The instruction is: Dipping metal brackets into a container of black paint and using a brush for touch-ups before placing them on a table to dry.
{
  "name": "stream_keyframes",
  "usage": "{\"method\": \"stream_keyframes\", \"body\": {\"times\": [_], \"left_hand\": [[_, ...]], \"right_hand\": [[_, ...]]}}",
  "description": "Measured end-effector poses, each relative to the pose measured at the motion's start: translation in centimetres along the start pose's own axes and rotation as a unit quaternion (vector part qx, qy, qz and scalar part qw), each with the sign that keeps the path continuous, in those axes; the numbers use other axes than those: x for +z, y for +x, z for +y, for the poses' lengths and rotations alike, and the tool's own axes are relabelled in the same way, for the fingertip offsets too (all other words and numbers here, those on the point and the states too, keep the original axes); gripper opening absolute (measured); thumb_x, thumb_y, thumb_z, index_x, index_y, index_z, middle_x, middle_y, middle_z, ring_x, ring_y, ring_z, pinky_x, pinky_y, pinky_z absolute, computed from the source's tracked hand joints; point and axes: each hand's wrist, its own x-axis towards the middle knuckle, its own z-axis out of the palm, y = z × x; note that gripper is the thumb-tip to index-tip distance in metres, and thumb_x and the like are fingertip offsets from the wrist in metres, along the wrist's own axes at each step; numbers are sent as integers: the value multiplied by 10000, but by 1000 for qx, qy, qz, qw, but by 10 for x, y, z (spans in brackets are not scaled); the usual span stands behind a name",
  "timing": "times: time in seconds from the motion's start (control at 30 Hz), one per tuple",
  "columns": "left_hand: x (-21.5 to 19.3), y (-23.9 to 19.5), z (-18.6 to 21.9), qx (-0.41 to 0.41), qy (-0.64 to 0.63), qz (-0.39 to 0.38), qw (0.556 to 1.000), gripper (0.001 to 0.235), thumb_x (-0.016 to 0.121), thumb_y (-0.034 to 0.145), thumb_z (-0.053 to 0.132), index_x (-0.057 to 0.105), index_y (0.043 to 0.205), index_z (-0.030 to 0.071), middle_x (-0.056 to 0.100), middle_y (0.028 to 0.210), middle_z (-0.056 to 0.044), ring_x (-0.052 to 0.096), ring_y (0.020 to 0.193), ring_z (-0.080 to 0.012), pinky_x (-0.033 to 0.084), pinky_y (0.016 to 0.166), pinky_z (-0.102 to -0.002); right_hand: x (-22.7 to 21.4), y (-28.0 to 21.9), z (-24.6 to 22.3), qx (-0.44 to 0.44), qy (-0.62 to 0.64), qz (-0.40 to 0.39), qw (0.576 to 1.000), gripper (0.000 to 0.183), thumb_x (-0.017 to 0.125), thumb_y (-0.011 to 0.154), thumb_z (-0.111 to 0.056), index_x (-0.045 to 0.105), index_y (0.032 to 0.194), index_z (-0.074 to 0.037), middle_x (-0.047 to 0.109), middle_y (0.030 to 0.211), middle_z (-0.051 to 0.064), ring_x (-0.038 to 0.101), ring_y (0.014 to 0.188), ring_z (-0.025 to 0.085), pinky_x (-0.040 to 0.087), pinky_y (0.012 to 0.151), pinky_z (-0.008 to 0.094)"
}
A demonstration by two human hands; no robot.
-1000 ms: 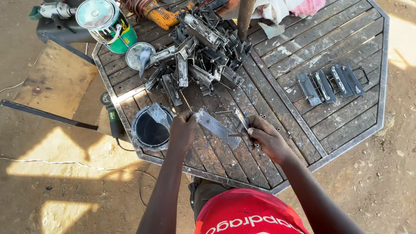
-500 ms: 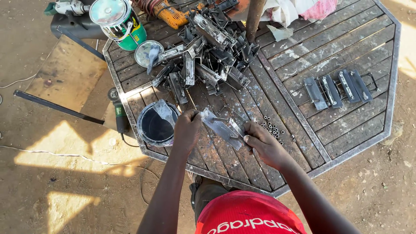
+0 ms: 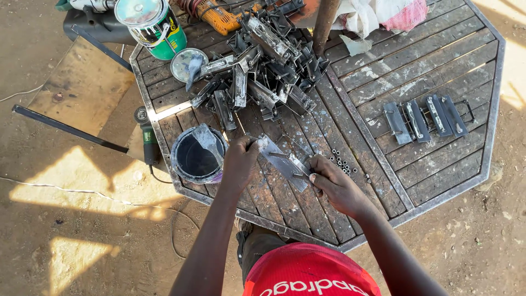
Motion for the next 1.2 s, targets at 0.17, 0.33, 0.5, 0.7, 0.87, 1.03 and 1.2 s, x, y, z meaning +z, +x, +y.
{"method": "stream_keyframes", "body": {"times": [0.17, 0.33, 0.5, 0.7, 0.87, 1.03, 1.2], "left_hand": [[1, 1, 2, -8, 1, 0, 1000, 200, 546, 1037, 224, 696, 1011, 93, 620, 780, -119, 611, 742, -253, 486, 676, -512], [2, 3, -2, -7, -9, 7, 1000, 199, 519, 1043, 203, 684, 1021, 93, 618, 759, -115, 606, 723, -260, 474, 663, -525], [4, -1, 0, -12, -19, 4, 1000, 210, 499, 1057, 198, 679, 1031, 93, 590, 742, -88, 559, 699, -203, 458, 642, -471], [8, 1, 9, 6, -13, -3, 1000, 220, 499, 1059, 184, 675, 1066, 54, 609, 760, -124, 580, 706, -214, 453, 627, -486], [17, 3, 2, 6, -10, -21, 1000, 238, 483, 1079, 202, 669, 1085, 54, 611, 772, -122, 584, 705, -208, 462, 614, -461], [17, -5, 0, -13, -21, -34, 999, 385, 478, 1078, 227, 560, 1355, -27, 668, 1085, -248, 693, 974, -363, 553, 688, -567], [5, -12, -8, -47, 6, -20, 999, 353, 486, 1070, 215, 605, 1317, -8, 667, 1079, -258, 687, 999, -390, 550, 702, -568]], "right_hand": [[-1, 1, -12, 30, -56, 7, 998, 228, 525, 983, -60, 589, 1183, 26, 608, 926, 172, 547, 786, 217, 535, 635, 344], [2, 5, -12, 26, -82, 22, 996, 239, 510, 967, -27, 597, 1184, 21, 600, 906, 174, 549, 762, 216, 537, 601, 345], [0, 5, -13, 16, -26, 55, 998, 178, 517, 1000, -69, 581, 1151, -1, 597, 888, 121, 559, 730, 164, 532, 560, 287], [31, 10, -79, 52, -242, 95, 964, 209, 650, 936, -73, 695, 1130, -11, 667, 1034, 236, 688, 830, 352, 583, 700, 427], [37, 16, -71, 80, -381, 141, 910, 329, 722, 891, -157, 625, 1193, -74, 603, 1126, 191, 647, 981, 536, 539, 772, 654], [39, 21, -82, 125, -372, 145, 908, 307, 748, 875, -145, 629, 1151, -87, 619, 1115, 165, 672, 1046, 452, 554, 853, 573], [23, 28, -56, 90, -356, 150, 918, 303, 743, 886, -211, 634, 1143, -94, 610, 1093, 180, 618, 1039, 548, 523, 836, 651]]}}
